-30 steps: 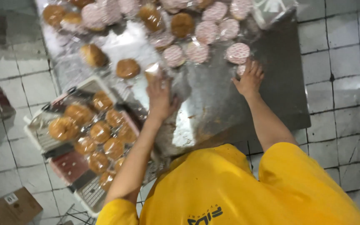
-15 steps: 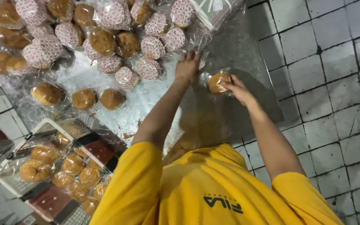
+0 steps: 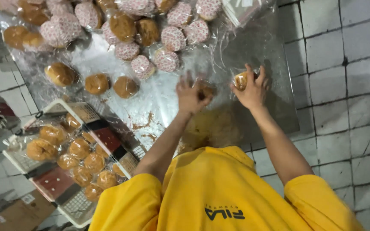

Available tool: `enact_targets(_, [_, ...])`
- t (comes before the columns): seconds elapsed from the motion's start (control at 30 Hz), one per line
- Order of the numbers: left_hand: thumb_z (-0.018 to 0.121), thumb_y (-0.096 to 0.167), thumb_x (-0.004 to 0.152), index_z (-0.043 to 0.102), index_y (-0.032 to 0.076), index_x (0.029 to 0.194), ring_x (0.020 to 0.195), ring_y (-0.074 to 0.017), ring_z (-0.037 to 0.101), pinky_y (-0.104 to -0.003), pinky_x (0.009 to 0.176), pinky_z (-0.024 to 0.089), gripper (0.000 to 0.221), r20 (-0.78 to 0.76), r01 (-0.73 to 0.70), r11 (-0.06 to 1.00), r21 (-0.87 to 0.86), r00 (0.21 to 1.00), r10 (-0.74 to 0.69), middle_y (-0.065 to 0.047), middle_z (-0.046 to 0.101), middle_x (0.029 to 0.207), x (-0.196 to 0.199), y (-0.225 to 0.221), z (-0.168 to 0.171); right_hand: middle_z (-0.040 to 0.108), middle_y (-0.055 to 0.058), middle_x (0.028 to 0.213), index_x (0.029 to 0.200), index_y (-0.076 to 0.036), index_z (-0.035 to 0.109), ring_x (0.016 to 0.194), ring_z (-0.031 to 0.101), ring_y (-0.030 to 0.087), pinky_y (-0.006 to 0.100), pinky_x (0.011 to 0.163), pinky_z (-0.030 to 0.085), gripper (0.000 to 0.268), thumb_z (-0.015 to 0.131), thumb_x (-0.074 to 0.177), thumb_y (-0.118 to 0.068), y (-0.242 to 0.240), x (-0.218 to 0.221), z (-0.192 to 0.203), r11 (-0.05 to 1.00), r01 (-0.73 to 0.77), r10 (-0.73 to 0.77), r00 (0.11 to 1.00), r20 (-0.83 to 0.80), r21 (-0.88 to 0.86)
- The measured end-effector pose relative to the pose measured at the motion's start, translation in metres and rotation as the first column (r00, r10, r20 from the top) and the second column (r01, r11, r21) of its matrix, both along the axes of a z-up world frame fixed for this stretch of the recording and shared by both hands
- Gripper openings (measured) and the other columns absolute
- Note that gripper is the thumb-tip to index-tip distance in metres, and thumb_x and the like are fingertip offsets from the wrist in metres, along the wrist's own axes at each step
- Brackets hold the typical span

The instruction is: Packing individual donuts into plastic bags, folding the bags, and placing them into a plastic crate.

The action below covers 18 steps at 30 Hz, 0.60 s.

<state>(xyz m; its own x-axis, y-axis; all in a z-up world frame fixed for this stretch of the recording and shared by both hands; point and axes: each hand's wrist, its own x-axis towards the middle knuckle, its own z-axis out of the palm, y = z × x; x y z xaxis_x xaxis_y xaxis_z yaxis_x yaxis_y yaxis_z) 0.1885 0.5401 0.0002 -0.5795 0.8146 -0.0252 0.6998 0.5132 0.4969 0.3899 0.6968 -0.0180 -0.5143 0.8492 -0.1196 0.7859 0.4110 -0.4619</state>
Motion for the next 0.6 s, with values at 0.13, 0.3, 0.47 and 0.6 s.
enact_targets(0.13, [0.074, 0.045, 0.085, 0.05, 0.029, 0.142, 0.138, -0.0495, 0.042, -0.065, 0.105, 0.044, 0.064, 0.076, 0.267, 0.893, -0.363, 0.963, -0.257, -0.018, 0.041, 0.15, 0.03, 0.004, -0.048, 0.029, 0.021, 0.151, 0.15, -0.028, 0.045, 0.129, 0.046, 0.052, 0.068, 0.095, 0.047, 0.076, 0.08, 0.084, -0.045, -0.005, -0.01, -0.053, 1.0, 0.001, -0.004, 0.97, 0.244, 0.015])
enact_targets(0.3, [0.08, 0.05, 0.074, 0.056, 0.031, 0.136, 0.14, -0.0465, 0.048, -0.058, 0.1, 0.053, 0.069, 0.158, 0.019, 0.953, -0.302, 0.987, 0.03, -0.012, 0.042, 0.155, 0.005, -0.048, -0.022, 0.053, 0.025, 0.141, 0.141, -0.019, 0.047, 0.126, 0.057, 0.047, 0.06, 0.101, 0.047, 0.063, 0.074, 0.09, -0.044, -0.004, -0.047, -0.093, 0.987, -0.069, 0.109, 0.953, 0.283, -0.148])
enact_targets(0.47, [0.09, 0.036, 0.065, 0.05, 0.021, 0.145, 0.117, -0.0554, 0.063, -0.056, 0.095, 0.059, 0.091, 0.276, -0.353, 0.928, 0.121, 0.91, 0.31, -0.026, 0.049, 0.142, -0.097, -0.203, 0.093, 0.055, 0.032, 0.13, 0.145, -0.008, 0.055, 0.127, 0.054, 0.051, 0.053, 0.102, 0.046, 0.068, 0.086, 0.086, -0.021, -0.107, -0.184, 0.01, 0.876, -0.293, 0.212, 0.947, -0.24, -0.383])
enact_targets(0.6, [0.085, 0.037, 0.073, 0.053, 0.013, 0.141, 0.128, -0.0568, 0.054, -0.063, 0.102, 0.05, 0.079, 0.141, -0.606, 0.79, 0.087, 0.793, 0.593, -0.032, 0.04, 0.147, -0.19, -0.335, 0.107, 0.052, 0.03, 0.133, 0.144, 0.001, 0.055, 0.134, 0.043, 0.052, 0.055, 0.116, 0.03, 0.077, 0.085, 0.073, -0.006, -0.267, -0.302, 0.117, 0.691, -0.719, 0.632, 0.547, -0.549, 0.08])
